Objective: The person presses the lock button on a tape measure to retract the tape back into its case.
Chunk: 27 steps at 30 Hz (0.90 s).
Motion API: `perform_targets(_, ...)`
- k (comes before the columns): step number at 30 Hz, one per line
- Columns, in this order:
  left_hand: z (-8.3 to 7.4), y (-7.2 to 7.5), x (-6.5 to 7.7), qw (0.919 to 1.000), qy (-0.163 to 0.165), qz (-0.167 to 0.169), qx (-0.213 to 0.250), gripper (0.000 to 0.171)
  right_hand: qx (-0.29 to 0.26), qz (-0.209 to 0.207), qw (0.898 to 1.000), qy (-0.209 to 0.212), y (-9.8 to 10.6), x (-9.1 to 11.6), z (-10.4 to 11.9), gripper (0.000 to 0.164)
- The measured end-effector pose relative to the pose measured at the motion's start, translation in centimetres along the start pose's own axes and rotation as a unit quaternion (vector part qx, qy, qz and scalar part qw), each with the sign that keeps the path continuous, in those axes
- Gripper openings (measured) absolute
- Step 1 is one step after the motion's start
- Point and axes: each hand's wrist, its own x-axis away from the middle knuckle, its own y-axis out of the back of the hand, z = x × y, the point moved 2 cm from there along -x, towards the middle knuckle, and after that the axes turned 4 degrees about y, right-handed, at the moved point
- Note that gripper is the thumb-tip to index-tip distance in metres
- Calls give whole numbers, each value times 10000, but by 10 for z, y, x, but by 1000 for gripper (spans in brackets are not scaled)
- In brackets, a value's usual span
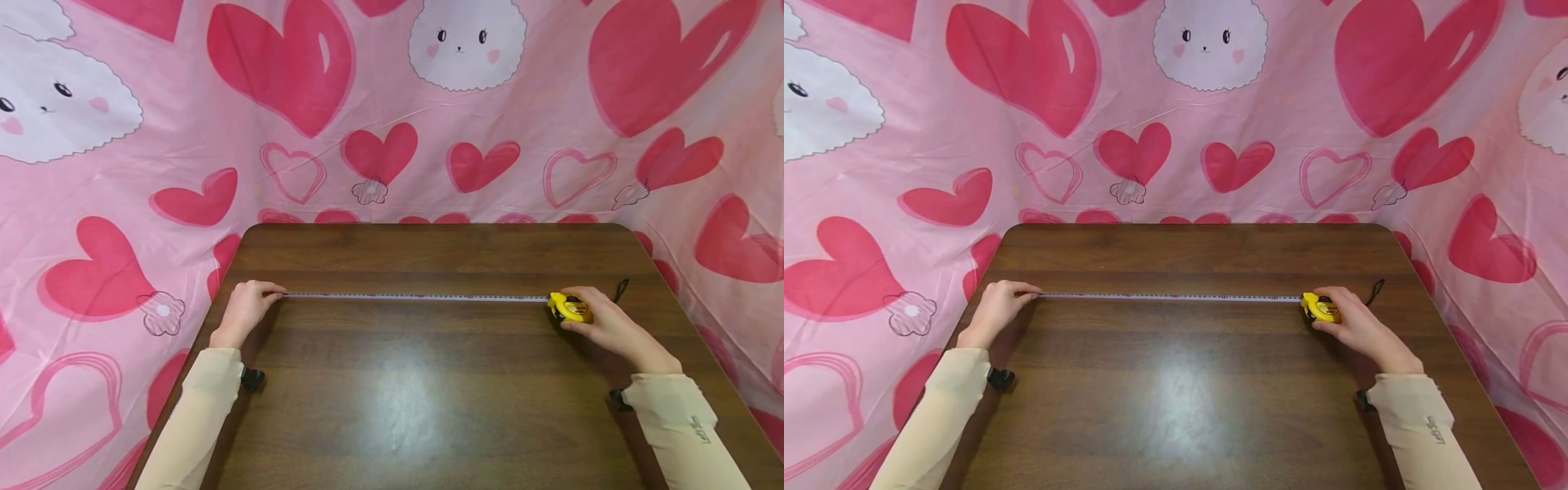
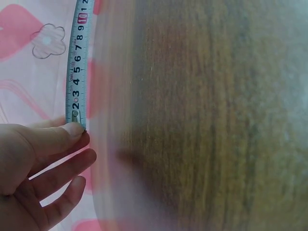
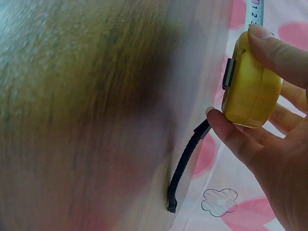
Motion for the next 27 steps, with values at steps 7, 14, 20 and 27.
perform_targets(7,-2,0,3,10000,42,36,-2,12,27,-41,10000,46,0,0,3,63)
perform_targets(14,-4,0,4,9999,76,117,9,13,15,-23,10000,55,-2,0,5,63)
perform_targets(20,-6,0,4,9999,-7,138,44,12,34,62,10000,-2,-2,0,6,62)
perform_targets(27,-7,-2,3,9997,-34,211,76,13,1,89,10000,6,-1,-3,9,61)
